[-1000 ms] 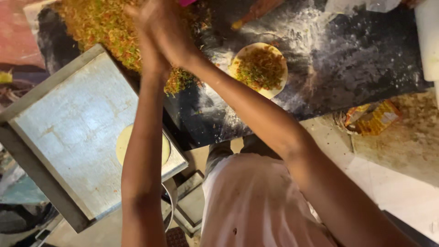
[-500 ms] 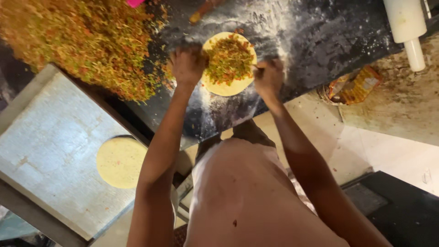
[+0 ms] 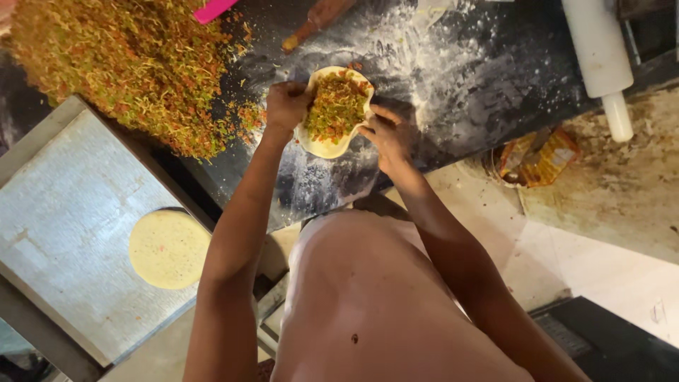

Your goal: The person rolls out portions of dough using a rolling pin on a floured surface, adds a vegetable filling to the center, folds and pinches the dough to enclose the filling, and flattens the resulting rounds by hand before placing them on a metal tray.

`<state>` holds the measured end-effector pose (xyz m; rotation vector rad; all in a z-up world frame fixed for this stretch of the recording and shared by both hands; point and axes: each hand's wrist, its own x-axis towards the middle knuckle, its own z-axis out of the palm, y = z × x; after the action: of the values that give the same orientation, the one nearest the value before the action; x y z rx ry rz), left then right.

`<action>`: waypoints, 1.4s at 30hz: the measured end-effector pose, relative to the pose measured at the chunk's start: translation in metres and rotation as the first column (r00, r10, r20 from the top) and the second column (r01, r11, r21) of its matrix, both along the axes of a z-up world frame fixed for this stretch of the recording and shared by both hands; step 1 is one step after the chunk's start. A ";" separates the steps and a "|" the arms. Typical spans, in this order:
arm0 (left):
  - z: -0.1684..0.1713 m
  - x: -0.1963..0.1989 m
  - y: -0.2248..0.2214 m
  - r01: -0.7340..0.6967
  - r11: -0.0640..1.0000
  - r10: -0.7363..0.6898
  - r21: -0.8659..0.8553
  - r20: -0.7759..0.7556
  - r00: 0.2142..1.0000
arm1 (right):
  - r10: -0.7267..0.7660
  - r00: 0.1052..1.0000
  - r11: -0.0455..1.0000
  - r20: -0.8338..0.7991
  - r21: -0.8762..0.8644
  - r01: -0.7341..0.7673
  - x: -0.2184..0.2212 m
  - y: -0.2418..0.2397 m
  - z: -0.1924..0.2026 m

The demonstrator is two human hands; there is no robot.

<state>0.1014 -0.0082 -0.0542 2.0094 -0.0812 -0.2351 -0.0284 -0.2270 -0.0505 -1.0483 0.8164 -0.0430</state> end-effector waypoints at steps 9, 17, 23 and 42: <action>0.040 -0.021 0.016 -0.165 0.873 0.057 -0.459 -0.239 0.969 | 0.246 0.925 0.966 0.290 0.012 -0.260 0.012 -0.032 0.039; 0.050 -0.041 -0.026 -0.040 0.989 0.076 -0.142 0.260 0.963 | 0.630 0.764 0.765 0.141 -0.287 -0.577 0.050 0.000 0.060; 0.058 -0.055 -0.037 -0.043 0.989 0.077 -0.143 0.236 0.969 | 0.757 0.651 0.542 -0.058 -0.501 -0.674 0.063 0.003 0.066; 0.079 -0.076 -0.062 -0.246 0.969 0.231 -0.005 0.368 0.901 | 0.967 -0.004 -0.253 -0.255 -0.957 -0.145 0.141 -0.026 0.042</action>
<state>0.0256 -0.0700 0.0245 2.0609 -0.0650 0.3018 0.1128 -0.2535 -0.0087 -2.3107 -1.1499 0.1793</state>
